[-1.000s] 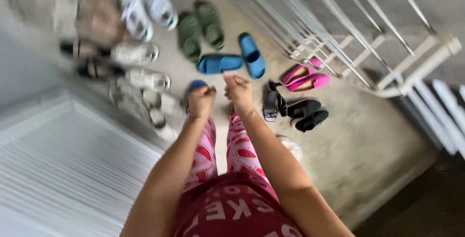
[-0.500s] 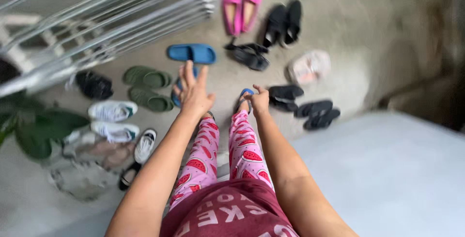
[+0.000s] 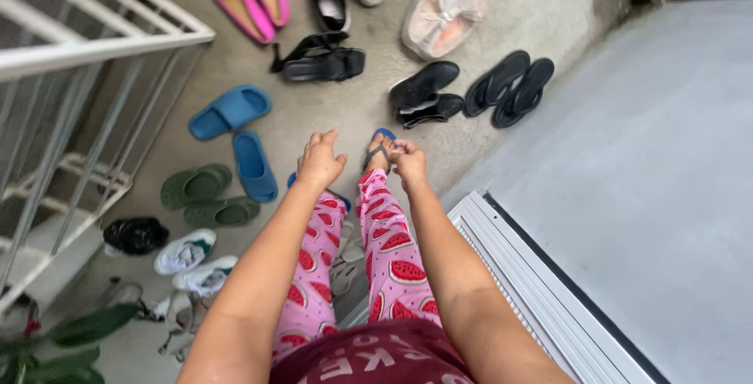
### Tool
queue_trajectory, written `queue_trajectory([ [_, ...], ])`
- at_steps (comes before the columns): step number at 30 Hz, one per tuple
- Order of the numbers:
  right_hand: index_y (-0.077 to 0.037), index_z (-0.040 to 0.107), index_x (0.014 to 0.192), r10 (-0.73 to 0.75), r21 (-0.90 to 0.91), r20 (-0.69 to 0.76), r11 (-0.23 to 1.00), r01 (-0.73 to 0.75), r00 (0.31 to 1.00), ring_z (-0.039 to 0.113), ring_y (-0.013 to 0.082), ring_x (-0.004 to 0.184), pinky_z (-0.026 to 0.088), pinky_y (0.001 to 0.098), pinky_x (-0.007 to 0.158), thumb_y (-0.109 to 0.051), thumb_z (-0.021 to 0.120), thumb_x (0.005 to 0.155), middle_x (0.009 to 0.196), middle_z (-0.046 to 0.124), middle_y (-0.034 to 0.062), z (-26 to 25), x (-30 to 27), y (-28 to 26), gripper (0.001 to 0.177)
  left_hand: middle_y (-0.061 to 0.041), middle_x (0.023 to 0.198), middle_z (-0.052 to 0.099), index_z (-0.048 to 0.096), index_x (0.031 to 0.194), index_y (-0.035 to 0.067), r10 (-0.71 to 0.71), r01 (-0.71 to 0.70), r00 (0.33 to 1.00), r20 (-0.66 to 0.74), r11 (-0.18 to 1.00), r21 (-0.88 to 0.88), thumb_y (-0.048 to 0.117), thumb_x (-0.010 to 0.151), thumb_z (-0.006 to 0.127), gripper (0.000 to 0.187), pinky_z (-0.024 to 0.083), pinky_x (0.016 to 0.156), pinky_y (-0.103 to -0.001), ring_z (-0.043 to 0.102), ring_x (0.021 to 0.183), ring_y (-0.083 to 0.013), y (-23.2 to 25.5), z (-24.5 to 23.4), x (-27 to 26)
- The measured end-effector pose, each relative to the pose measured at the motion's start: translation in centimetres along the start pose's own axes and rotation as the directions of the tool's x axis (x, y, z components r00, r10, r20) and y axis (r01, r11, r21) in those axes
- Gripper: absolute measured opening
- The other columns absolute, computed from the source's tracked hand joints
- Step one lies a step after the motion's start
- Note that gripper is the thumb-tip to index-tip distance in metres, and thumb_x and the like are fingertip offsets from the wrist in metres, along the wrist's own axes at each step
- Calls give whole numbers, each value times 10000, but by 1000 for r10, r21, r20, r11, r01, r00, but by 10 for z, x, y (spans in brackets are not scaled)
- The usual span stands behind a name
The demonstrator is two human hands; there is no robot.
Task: The person organizes a collection of shoes by picking up various pairs including sneakers, flats, and sandals, then placing them on a metal shoe rack or on the floor. The person also handles a plastic bag and a black cable during the process.
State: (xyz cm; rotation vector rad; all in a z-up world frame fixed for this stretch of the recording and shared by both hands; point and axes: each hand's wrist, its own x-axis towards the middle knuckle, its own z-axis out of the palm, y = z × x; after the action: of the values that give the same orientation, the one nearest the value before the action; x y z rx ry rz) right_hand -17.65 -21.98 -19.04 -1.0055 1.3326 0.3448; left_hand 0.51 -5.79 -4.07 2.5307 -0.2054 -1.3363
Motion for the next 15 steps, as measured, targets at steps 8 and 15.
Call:
queue_trajectory([
  [8, -140, 660, 1117, 280, 468, -60, 855, -221, 958, 649, 143, 600, 481, 282, 475, -173, 598, 967, 839, 718, 49, -28, 135, 67, 165, -170, 1389, 561, 555, 1421, 166, 74, -76, 994, 81, 997, 26, 266, 857, 738, 602, 468, 1046, -486, 549, 1286, -369, 46, 78, 101],
  [15, -138, 689, 1052, 389, 431, -199, 859, -276, 900, 665, 144, 631, 446, 305, 463, -387, 753, 896, 872, 718, 15, -25, 240, 87, 300, -193, 1338, 581, 579, 1395, 164, 84, -86, 993, 81, 996, 32, 228, 880, 705, 533, 497, 1000, -478, 597, 1208, -397, 1, 111, 166],
])
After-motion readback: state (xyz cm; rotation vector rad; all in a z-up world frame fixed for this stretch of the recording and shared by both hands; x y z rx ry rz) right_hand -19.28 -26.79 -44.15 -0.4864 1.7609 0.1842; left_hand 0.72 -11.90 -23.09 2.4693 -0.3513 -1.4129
